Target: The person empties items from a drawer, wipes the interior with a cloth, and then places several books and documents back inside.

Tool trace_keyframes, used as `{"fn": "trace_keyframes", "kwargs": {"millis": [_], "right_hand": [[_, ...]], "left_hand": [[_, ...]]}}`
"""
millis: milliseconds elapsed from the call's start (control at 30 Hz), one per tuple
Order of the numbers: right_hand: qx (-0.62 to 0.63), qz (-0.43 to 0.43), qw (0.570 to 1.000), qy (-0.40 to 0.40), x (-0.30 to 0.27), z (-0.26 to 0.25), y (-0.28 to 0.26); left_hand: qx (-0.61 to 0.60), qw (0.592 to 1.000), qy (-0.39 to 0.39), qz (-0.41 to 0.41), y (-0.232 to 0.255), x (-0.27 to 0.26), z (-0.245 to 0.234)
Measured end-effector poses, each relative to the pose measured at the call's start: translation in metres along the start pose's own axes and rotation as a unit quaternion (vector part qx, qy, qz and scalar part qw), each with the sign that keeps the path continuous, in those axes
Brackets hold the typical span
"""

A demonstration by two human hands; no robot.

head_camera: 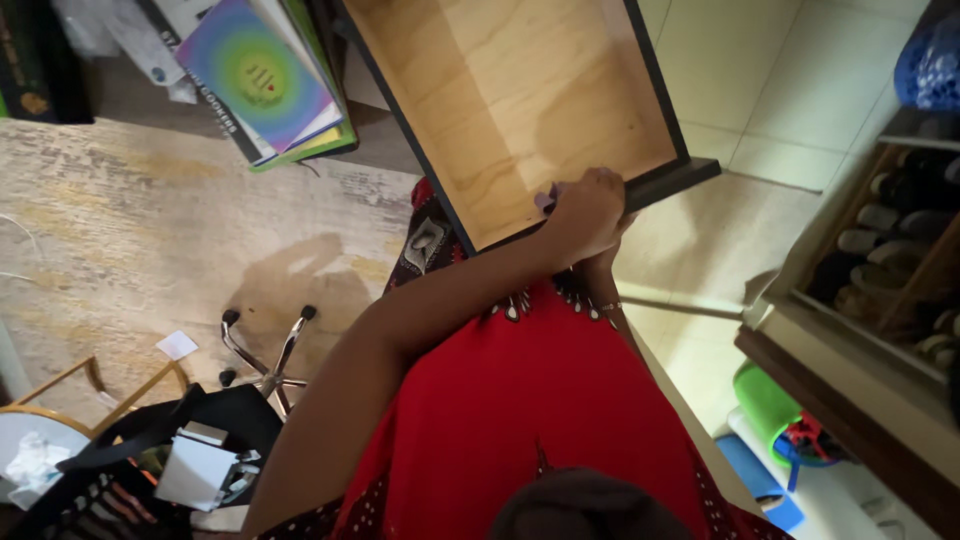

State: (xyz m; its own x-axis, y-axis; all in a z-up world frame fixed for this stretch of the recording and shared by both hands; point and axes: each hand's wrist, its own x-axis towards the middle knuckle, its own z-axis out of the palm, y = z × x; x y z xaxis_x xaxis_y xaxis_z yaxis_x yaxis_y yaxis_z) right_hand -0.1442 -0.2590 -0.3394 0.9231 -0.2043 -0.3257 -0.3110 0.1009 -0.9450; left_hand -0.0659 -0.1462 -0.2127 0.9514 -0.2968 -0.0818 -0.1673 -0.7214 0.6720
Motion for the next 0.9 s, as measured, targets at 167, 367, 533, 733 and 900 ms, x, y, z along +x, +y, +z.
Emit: {"fn": "trace_keyframes", "kwargs": {"millis": [167,367,533,733,900], "right_hand": [[-0.139,0.002,0.990,0.012,0.006,-0.004,0.001],[0.291,0.143,0.946,0.025,0.009,0.016,-0.012],[0.271,0.143,0.950,0.057,0.007,0.022,-0.028],[0.082,0.174,0.980,0.059,-0.001,0.041,-0.073],[-0.130,0.137,0.982,0.009,-0.004,0.048,-0.080]], "left_hand": [[-0.029,0.999,0.037,-0.005,-0.015,0.004,0.008],[-0.149,0.988,-0.028,-0.032,-0.046,0.006,-0.008],[-0.486,0.856,-0.168,-0.046,-0.090,0.021,-0.035],[-0.258,0.954,-0.030,-0.148,-0.136,0.104,-0.037],[-0.243,0.961,-0.026,-0.132,-0.095,0.109,0.015]]}}
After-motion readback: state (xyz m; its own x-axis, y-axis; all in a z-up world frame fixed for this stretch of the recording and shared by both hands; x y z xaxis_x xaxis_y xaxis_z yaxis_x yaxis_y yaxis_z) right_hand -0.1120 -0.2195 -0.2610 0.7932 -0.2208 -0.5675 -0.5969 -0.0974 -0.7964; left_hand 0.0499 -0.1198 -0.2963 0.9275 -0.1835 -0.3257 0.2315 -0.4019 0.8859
